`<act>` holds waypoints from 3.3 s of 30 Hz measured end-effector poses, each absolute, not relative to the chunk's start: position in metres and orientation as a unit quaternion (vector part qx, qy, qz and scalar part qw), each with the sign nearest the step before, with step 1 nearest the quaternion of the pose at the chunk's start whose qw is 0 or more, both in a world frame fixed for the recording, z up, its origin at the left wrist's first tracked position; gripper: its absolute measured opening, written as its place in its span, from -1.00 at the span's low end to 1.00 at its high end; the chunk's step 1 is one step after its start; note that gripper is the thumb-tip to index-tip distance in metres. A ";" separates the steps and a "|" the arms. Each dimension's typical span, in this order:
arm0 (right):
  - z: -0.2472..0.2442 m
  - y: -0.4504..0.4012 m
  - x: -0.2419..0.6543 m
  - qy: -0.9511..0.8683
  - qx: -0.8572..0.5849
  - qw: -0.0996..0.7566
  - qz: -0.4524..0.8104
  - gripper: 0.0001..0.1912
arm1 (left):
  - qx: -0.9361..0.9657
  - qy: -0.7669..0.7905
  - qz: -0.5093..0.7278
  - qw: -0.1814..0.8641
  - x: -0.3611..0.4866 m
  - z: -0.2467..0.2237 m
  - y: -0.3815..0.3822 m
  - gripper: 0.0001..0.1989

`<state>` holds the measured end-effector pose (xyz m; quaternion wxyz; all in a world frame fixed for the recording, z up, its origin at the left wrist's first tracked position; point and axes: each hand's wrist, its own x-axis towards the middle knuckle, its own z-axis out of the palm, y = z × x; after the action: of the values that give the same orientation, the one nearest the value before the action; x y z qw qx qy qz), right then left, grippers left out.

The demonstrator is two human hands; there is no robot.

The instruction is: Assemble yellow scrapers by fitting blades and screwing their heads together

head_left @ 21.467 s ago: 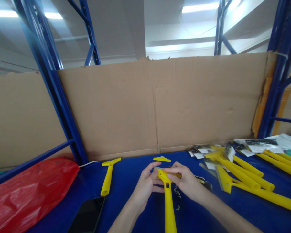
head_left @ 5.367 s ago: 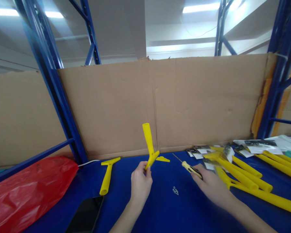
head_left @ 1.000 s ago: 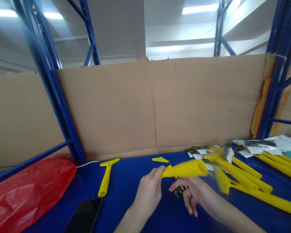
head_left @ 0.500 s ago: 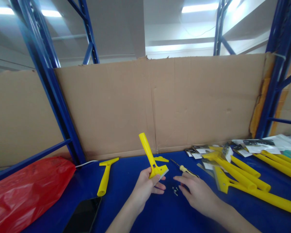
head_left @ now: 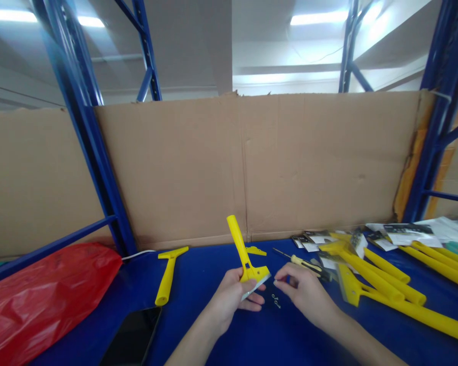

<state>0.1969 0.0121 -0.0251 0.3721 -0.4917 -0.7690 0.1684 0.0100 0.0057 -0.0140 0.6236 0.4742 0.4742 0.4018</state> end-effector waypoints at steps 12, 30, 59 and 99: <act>-0.027 0.017 0.177 -0.784 -0.424 0.433 0.135 -0.72 | 0.509 0.458 0.383 0.619 0.016 -0.015 0.000 -0.60; -0.029 0.012 0.180 -0.771 -0.394 0.462 0.191 -0.79 | 0.491 0.436 0.391 0.645 0.021 -0.016 -0.003 -0.71; -0.024 0.013 0.174 -0.669 -0.524 0.463 0.253 -0.94 | 0.548 0.459 0.377 0.588 0.023 -0.017 -0.002 -0.80; -0.034 -0.001 0.234 -0.789 -0.449 0.417 0.046 -0.73 | 0.444 0.535 0.461 0.551 0.016 -0.026 0.015 -0.73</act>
<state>0.2345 -0.0009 -0.0342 0.4167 -0.4487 -0.7892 0.0462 0.0159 0.0147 -0.0263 0.5508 0.4444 0.5353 0.4611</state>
